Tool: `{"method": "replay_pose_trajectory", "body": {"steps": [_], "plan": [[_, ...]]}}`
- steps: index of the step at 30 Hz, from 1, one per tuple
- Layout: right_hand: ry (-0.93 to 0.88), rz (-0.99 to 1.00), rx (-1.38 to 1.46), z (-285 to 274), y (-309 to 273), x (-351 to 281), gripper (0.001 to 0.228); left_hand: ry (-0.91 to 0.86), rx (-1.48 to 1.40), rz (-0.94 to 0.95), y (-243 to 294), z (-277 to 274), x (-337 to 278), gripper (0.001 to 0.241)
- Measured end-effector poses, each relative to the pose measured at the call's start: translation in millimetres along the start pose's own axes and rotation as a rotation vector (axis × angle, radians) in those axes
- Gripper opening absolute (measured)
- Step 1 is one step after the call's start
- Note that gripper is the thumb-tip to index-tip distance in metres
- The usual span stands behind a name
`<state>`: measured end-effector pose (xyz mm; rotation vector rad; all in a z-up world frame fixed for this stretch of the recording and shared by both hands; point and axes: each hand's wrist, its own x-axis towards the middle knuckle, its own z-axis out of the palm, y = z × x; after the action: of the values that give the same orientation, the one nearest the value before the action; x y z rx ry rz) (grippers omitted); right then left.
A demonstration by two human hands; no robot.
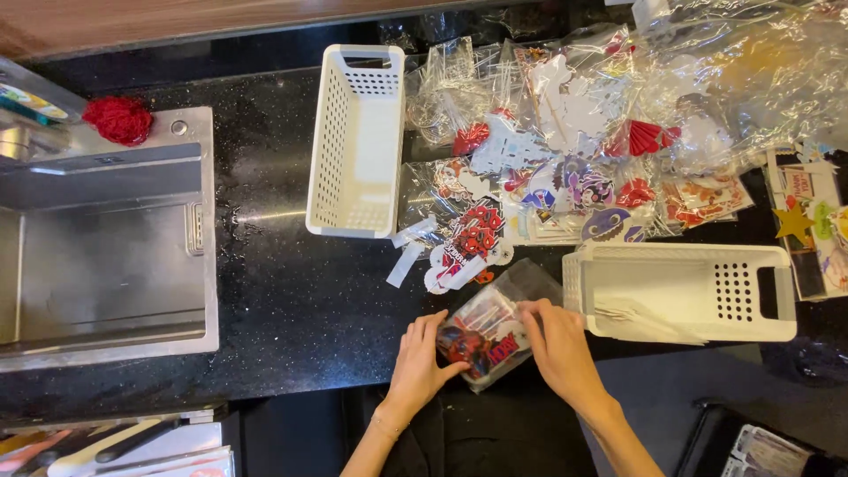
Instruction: Sorting and organizing various cake toppers and decorations into plastic bins on a counter.
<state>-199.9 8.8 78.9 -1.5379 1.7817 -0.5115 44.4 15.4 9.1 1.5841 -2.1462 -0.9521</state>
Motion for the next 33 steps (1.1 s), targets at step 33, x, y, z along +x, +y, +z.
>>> {"method": "replay_pose_trajectory", "body": {"steps": [33], "plan": [[-0.065, -0.588, -0.425, 73, 43, 179, 0.032, 0.003, 0.182, 0.05, -26, -136, 0, 0.015]]}}
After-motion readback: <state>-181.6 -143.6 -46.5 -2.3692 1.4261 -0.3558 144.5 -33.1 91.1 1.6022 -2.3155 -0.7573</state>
